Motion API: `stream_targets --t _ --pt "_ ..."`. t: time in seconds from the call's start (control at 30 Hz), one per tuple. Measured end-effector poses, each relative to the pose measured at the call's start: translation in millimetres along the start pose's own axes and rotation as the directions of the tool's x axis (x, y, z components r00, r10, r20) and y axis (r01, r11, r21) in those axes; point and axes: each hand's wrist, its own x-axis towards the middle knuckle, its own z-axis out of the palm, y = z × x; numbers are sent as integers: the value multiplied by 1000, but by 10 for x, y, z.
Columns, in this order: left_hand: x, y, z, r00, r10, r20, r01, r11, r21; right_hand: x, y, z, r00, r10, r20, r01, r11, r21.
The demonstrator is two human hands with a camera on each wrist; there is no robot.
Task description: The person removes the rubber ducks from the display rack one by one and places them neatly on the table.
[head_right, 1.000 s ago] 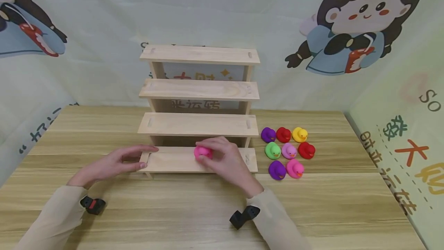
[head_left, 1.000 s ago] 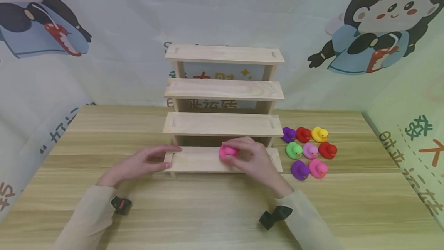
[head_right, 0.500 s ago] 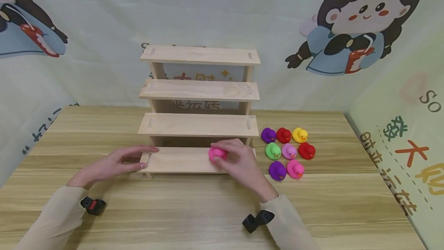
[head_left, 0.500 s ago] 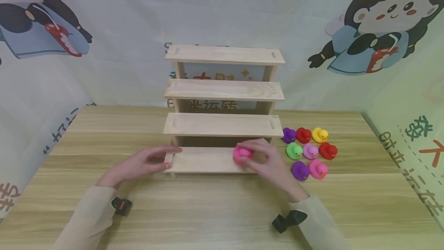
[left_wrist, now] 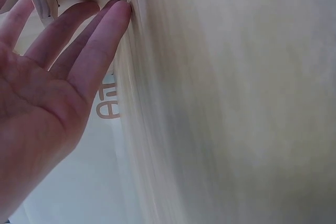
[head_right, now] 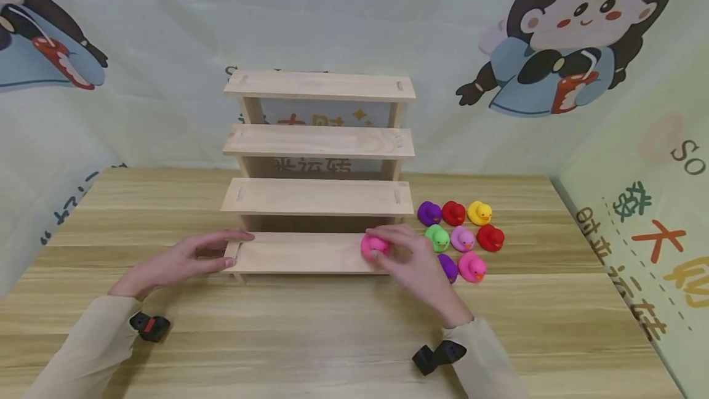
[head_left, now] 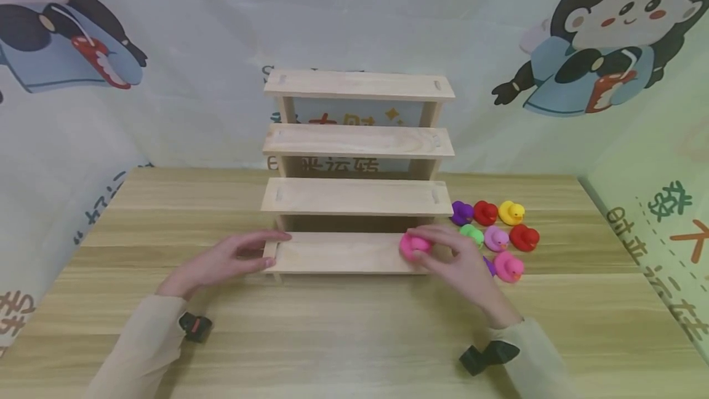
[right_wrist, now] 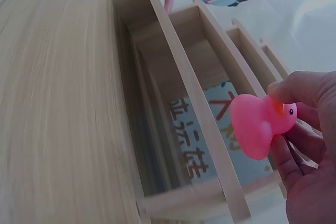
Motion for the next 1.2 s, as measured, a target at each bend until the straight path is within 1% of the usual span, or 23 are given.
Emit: stream_targets --t 0.07,0.2,0.33,0.43,0.53,0.6,0.7,0.77,0.93,1.03,1.2 --pt "-3 6 -1 1000 -9 2 9 1000 -6 -27 29 -39 1000 -7 -14 7 1000 -12" --pt "-4 3 0 1000 -27 13 27 999 -30 -70 69 -107 998 -49 -44 47 998 -29" --pt "6 -15 -1 1000 -4 14 5 1000 -31 -98 92 -178 994 -88 -68 85 996 -42" --pt "6 -20 -2 1000 -1 10 1 1000 -25 -131 103 -238 993 -78 -85 72 995 -71" --pt "-1 -13 -1 1000 -10 5 11 1000 -27 -170 120 -295 992 -74 -98 66 994 -87" --pt "-3 -9 0 1000 -15 1 15 999 -30 -190 132 -331 989 -97 -115 88 993 -81" --pt "-3 -12 4 1000 -3 0 3 1000 -26 -210 149 -391 979 -148 -136 138 987 -84" --pt "0 -17 4 1000 3 0 -3 1000 -24 -224 151 -443 974 -168 -149 153 983 -105" --pt "5 -13 5 1000 0 1 0 1000 -24 -283 162 -590 974 -161 -161 141 982 -127" --pt "6 -11 6 1000 9 -1 -9 1000 -28 -330 188 -673 971 -156 -180 133 982 -132" --pt "7 -17 5 1000 24 -6 -24 999 -25 -391 213 -823 965 -163 -207 125 975 -186"
